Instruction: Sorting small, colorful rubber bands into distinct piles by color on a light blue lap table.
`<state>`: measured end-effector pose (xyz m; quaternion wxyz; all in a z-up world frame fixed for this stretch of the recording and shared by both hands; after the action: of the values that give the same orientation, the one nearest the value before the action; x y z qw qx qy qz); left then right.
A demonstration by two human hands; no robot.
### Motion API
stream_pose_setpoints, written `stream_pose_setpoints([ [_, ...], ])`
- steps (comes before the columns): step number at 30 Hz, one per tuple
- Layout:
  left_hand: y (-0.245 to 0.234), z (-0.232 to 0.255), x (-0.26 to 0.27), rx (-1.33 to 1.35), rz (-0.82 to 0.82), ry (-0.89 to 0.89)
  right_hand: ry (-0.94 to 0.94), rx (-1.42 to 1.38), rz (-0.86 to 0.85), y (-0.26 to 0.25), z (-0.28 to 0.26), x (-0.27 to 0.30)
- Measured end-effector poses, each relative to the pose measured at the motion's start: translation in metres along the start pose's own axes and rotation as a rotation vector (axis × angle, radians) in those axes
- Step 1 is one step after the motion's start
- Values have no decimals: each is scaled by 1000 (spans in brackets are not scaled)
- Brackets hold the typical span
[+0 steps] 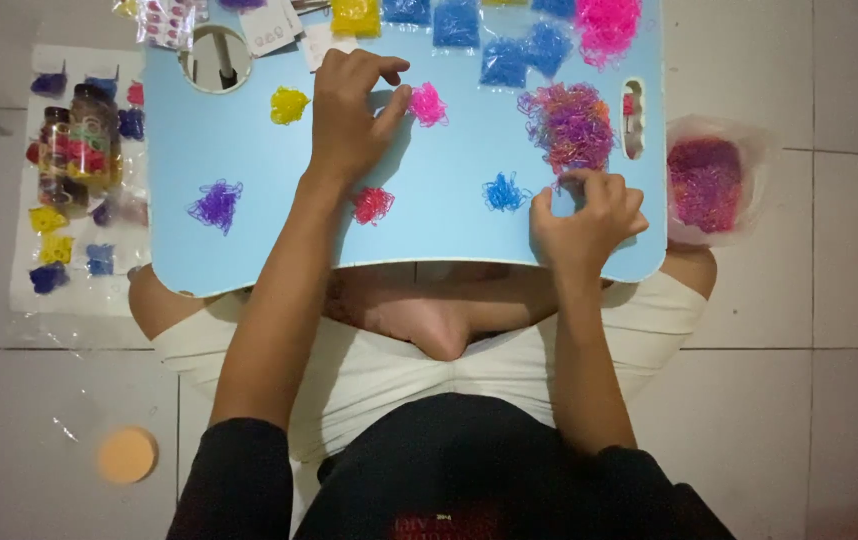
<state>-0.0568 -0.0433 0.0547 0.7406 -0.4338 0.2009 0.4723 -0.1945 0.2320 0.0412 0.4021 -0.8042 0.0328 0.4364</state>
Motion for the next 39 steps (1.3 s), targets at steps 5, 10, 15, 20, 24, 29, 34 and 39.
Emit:
stream_pose_setpoints([
  [5, 2, -3, 2, 16, -7, 5, 60, 1, -6, -6, 23, 0],
  [10, -1, 6, 2, 27, 4, 66, 64, -5, -21, -10, 34, 3],
  [15, -7, 8, 0, 22, 28, 51, 84, 36, 4, -8, 33, 1],
  [20, -31, 23, -3, 74, 167, 94, -36, -2, -24, -8, 17, -4],
  [24, -56, 31, -1, 92, 213, 85, -62, -24, -42, -5, 15, -5],
  [29, -80, 42, 23, 68, 175, -61, -80, -13, -78, -3, 15, -2],
  [34, -85, 38, 65, 118, 107, -264, -37, -100, -89, 1, 20, -3],
  [39, -79, 32, 71, 106, 74, -287, 94, -207, -132, -6, 21, -7],
])
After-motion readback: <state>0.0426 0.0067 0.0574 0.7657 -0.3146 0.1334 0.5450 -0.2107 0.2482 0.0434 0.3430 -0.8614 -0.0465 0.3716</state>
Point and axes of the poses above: each hand's wrist, its own x-axis away from the middle knuckle, its own y-axis out of the palm, z = x × y, the point moved 9 cm from there along -x, towards the middle knuckle, and after that the axes turned 11 degrees about z, right-handed, at the moved point
